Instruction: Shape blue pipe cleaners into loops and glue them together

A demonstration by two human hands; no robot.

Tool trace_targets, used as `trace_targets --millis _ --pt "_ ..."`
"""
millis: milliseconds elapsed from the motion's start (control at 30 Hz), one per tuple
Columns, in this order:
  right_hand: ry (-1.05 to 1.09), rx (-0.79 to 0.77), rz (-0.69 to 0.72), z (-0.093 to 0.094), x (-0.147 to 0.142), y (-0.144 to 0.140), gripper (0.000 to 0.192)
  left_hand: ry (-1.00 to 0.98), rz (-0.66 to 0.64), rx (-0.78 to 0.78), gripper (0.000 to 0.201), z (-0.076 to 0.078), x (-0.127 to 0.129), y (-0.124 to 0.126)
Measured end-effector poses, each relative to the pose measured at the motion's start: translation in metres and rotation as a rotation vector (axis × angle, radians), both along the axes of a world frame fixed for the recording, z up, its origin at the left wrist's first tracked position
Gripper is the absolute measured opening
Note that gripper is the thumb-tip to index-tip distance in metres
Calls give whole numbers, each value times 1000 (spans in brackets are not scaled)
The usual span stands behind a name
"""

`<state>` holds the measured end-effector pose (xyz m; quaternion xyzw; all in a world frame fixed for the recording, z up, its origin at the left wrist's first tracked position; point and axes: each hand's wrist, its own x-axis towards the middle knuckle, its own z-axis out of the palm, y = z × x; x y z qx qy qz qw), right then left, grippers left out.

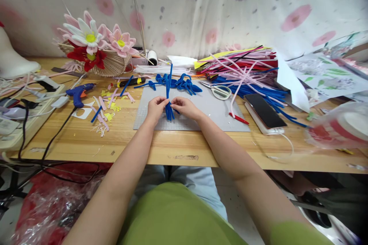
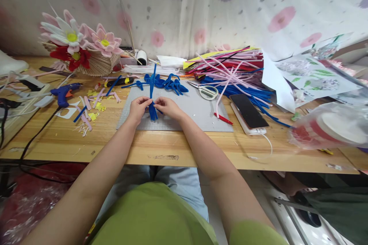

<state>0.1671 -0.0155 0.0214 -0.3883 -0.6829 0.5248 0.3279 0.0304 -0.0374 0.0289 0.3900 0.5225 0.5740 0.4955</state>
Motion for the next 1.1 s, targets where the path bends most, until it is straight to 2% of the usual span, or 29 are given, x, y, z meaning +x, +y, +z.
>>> trace_targets --millis 267,433,733,833,933,1100 --pt "-61 68 -28 3 -1 -1 13 4 118 37 14 -6 4 2" --pt "-52 54 -32 5 -3 -2 12 -71 155 10 13 -5 9 2" --pt "84 7 -79 -5 -13 -3 15 -325 13 13 28 -3 11 3" --pt "99 -43 -72 -7 -15 -4 27 -405 30 20 28 -3 11 2" --pt "137 -57 -70 -10 -18 -3 29 -495 59 24 27 -4 13 2" --pt "199 -94 -132 -14 -20 -2 25 -453 8 15 16 -6 17 0"
